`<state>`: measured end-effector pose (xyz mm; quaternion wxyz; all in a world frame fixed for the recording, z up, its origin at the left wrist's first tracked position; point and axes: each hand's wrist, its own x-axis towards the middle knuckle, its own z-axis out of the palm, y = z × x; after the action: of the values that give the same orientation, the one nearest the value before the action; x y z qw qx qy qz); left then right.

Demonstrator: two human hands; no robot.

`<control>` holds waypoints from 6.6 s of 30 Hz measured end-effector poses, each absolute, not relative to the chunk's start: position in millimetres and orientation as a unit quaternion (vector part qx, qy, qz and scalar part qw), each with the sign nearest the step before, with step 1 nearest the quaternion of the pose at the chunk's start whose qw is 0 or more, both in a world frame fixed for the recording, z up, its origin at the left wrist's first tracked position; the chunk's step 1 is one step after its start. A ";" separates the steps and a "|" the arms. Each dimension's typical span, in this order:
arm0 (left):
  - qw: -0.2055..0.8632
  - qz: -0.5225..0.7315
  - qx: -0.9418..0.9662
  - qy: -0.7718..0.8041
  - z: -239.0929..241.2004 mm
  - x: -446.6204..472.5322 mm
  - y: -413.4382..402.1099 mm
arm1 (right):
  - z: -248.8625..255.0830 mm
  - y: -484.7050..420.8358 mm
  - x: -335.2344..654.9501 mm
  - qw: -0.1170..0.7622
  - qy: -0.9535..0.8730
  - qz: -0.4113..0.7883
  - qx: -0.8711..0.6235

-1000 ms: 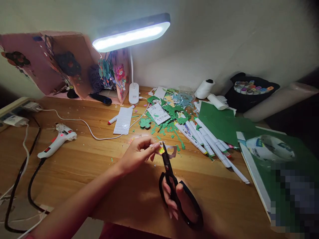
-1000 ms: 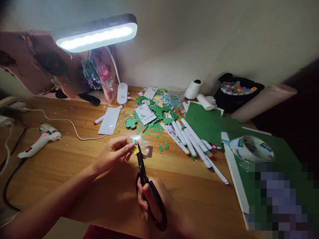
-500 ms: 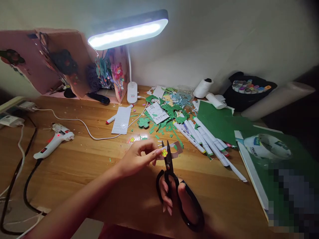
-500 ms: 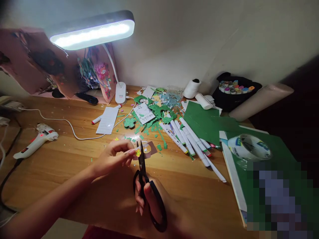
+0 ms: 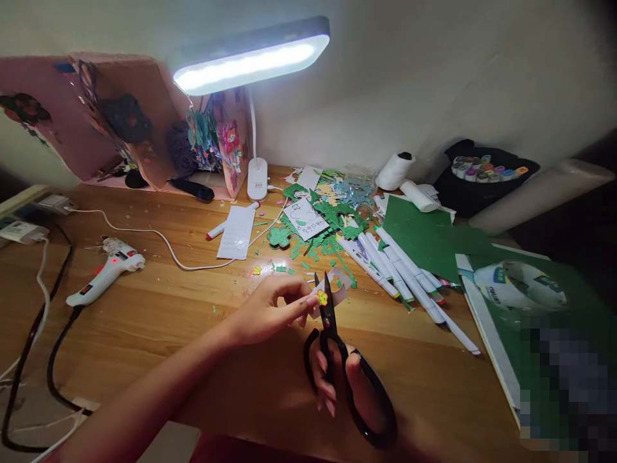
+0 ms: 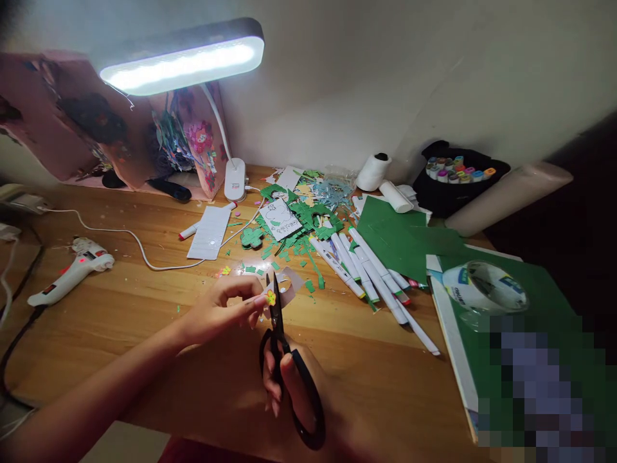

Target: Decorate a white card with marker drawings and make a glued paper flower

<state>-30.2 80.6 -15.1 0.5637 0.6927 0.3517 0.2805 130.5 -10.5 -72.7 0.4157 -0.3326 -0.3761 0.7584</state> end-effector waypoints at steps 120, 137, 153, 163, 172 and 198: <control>0.663 0.271 0.600 0.357 -19.2 -31.4 83.4 | -58.8 -10.0 129.9 0.350 -0.344 0.785 -0.378; 0.670 0.274 0.595 0.350 -15.2 -35.1 86.0 | -70.2 -14.3 134.4 0.353 -0.331 0.799 -0.357; 0.637 0.304 0.608 0.364 -17.9 -36.3 87.0 | -51.3 -3.3 140.7 0.281 -0.378 0.792 -0.389; 0.623 0.316 0.605 0.383 -18.9 -36.4 86.8 | -50.1 -1.5 140.2 0.280 -0.386 0.782 -0.401; 0.615 0.320 0.615 0.376 -19.0 -36.8 87.0 | -43.6 -1.5 141.2 0.255 -0.407 0.777 -0.408; 0.631 0.255 0.650 0.339 -17.5 -39.8 86.6 | -48.0 -8.0 137.4 0.308 -0.358 0.800 -0.371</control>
<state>-39.8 86.6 -17.5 0.6306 0.6501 0.3387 0.2552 137.4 -8.0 -48.0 0.3075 -0.3705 -0.3577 0.8001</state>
